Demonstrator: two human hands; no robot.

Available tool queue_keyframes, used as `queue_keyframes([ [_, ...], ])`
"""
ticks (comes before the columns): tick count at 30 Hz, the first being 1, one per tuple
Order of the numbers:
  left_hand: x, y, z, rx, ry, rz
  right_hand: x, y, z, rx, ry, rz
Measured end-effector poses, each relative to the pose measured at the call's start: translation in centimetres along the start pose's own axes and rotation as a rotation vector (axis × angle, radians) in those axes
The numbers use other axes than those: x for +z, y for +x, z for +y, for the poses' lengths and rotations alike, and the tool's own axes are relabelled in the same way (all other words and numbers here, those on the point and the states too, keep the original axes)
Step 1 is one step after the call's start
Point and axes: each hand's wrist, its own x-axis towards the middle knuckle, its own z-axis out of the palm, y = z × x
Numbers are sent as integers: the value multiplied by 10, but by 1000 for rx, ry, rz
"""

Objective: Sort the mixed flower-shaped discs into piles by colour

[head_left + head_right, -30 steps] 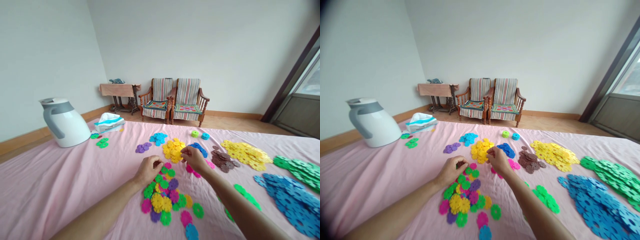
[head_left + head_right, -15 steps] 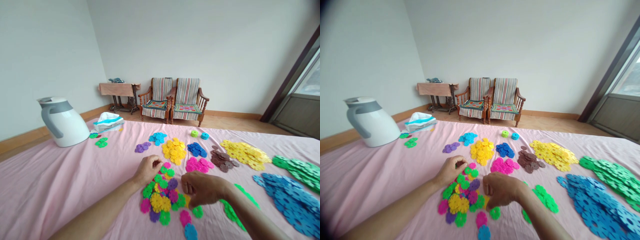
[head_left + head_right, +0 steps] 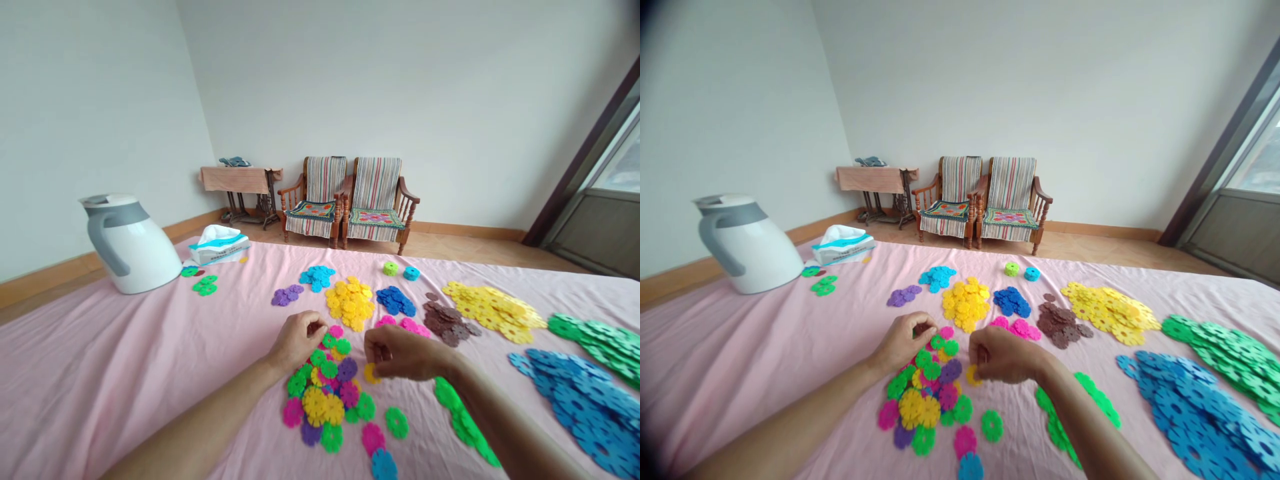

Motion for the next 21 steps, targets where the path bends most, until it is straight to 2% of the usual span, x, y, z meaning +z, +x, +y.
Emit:
queue_keyframes([
  [3,0,0,0,-1,-1,-2,-4,22,8,53,12,230],
  [6,-1,0,1,6,-3,-4,-4,47,17,108,23,404],
  [10,-1,-1,-1,9,-2,-13,-5,68,26,163,73,569],
  [13,-1,-1,-2,6,9,-14,-4,68,26,188,87,658],
  [15,-1,0,-2,5,9,-5,-1,61,22,170,80,675],
  [17,-2,1,-1,6,4,22,7,50,13,122,78,635],
  [20,-7,4,0,-9,15,99,24,32,-5,7,91,479],
  [21,-9,5,-1,-17,22,121,30,26,-11,-82,80,396],
])
